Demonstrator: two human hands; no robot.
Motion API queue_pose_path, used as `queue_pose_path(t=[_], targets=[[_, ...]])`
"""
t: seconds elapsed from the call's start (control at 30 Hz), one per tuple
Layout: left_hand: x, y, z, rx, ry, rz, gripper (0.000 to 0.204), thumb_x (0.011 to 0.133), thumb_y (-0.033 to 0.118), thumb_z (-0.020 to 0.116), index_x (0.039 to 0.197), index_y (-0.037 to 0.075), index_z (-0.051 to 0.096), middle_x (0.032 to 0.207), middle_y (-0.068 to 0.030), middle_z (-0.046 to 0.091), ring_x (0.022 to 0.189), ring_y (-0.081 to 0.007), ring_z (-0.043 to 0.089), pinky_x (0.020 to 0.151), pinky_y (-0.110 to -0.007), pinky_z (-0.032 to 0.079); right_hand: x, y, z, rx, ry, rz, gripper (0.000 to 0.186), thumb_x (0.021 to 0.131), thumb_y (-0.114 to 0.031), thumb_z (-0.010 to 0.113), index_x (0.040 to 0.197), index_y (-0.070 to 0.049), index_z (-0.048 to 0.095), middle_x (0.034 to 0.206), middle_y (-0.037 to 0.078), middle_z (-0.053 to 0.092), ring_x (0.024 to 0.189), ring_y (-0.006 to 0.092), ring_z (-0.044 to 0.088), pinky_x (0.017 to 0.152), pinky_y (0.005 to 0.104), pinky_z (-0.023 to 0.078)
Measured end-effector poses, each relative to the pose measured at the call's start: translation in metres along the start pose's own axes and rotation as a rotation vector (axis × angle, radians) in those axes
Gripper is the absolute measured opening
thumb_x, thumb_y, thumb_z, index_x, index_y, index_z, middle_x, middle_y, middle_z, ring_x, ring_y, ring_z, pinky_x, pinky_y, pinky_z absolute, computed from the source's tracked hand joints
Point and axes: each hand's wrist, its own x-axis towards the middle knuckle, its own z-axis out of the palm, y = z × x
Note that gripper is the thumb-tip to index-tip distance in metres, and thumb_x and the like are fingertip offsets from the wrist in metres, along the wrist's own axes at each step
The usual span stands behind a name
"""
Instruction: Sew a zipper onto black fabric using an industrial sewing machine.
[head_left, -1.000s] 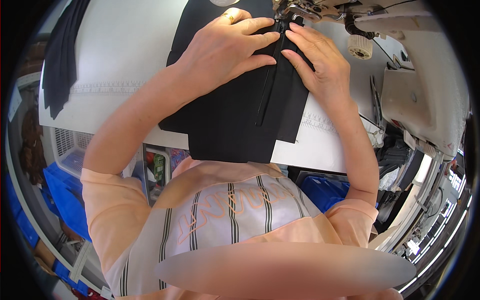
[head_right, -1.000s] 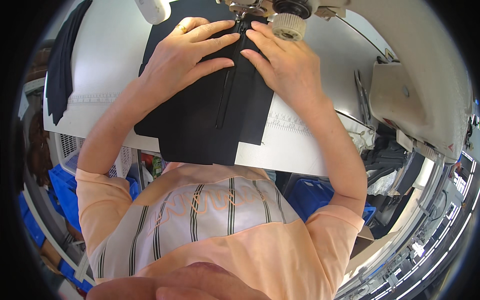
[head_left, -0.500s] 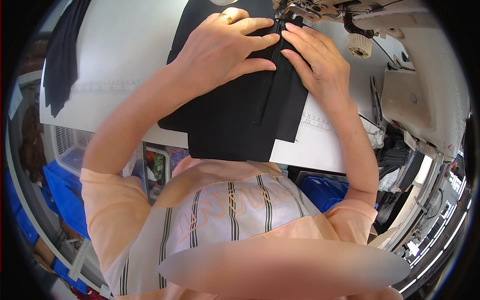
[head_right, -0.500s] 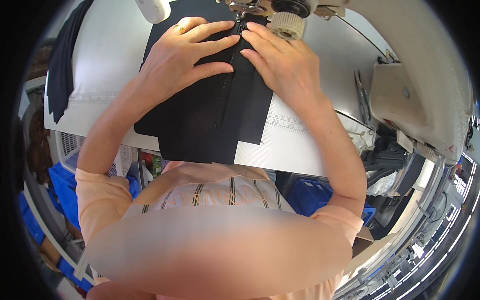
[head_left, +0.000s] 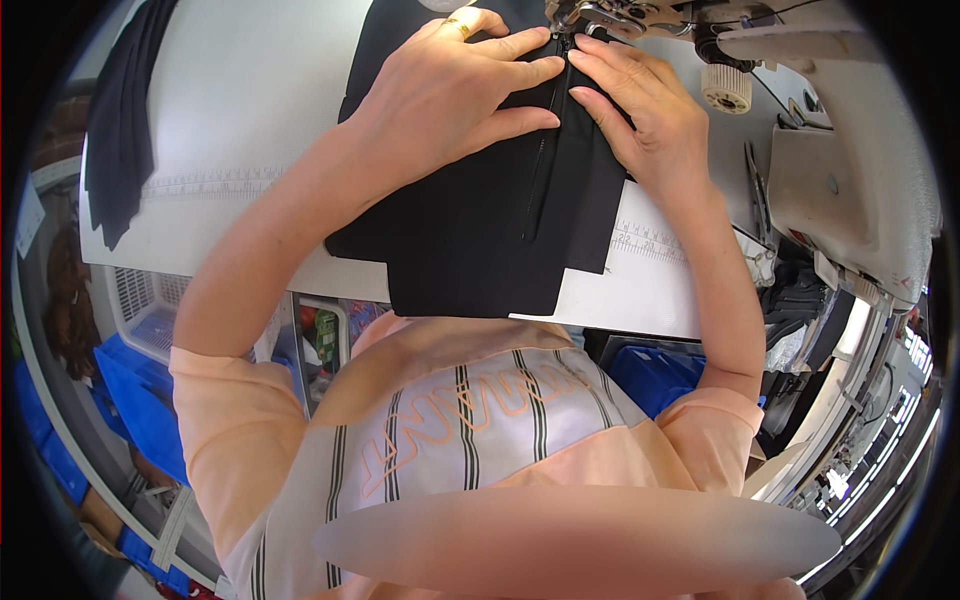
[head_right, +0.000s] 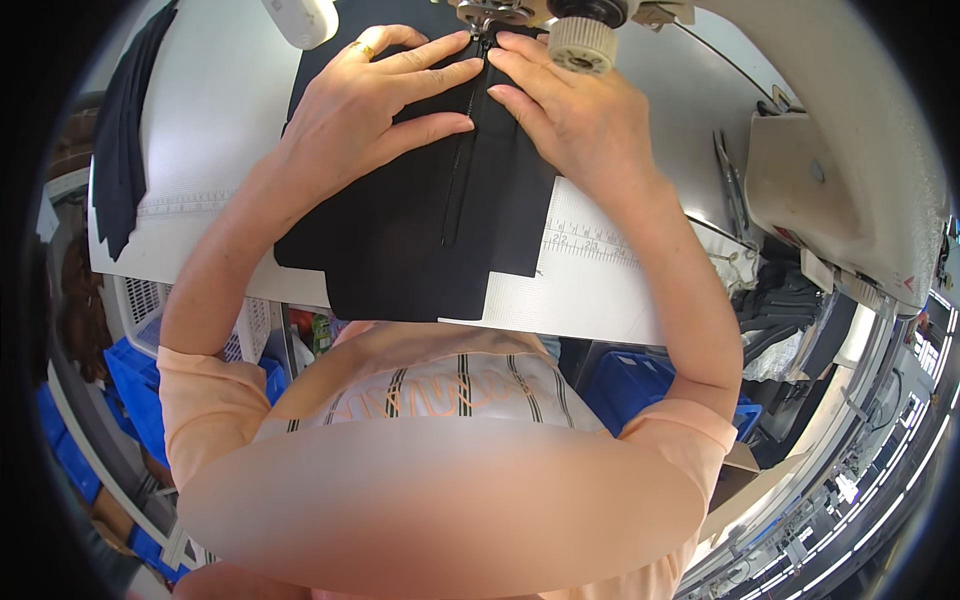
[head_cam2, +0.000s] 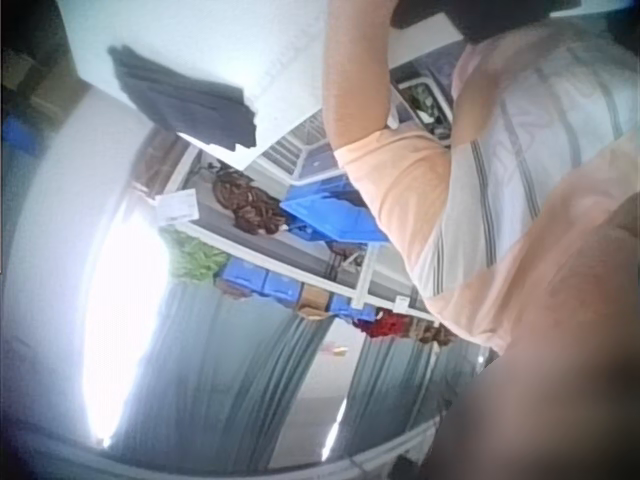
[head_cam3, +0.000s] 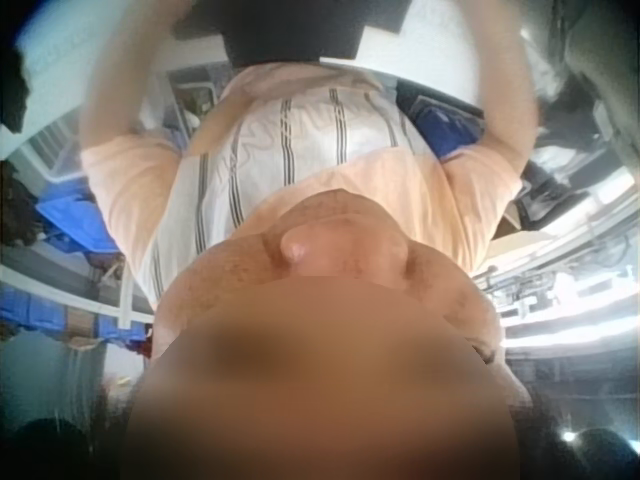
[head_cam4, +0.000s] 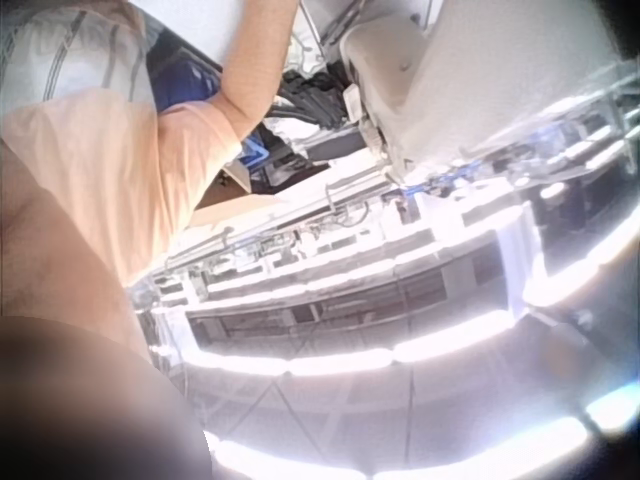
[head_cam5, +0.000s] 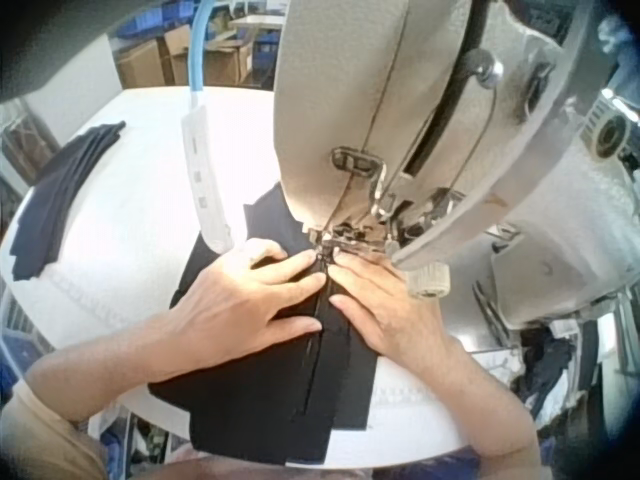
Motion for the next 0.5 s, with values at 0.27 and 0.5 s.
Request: queue_pose_path(t=[0.27,0.5], targets=[[0.002,-0.002,0.000,-0.002,0.017,-0.004,0.043,0.079,0.037,0.075,0.116,0.014,0.071,0.125,-0.0028,0.066,0.106,-0.0252,0.060,0.088,-0.034,0.052,0.000,-0.002,-0.001,0.006,-0.036,0.045,0.031,0.081,-0.014,0.075,0.111,-0.012,0.071,0.116,0.000,0.070,0.100,0.0212,0.066,0.083,0.0296,0.053],[0.008,0.001,-0.009,-0.113,-0.037,-0.004,0.043,0.081,0.030,0.074,0.114,0.002,0.068,0.122,-0.0126,0.065,0.101,-0.0263,0.059,0.088,-0.035,0.050,0.001,0.000,0.001,0.014,-0.034,0.057,0.030,0.082,-0.016,0.074,0.112,-0.013,0.071,0.115,0.000,0.070,0.099,0.0208,0.065,0.082,0.0292,0.053]])
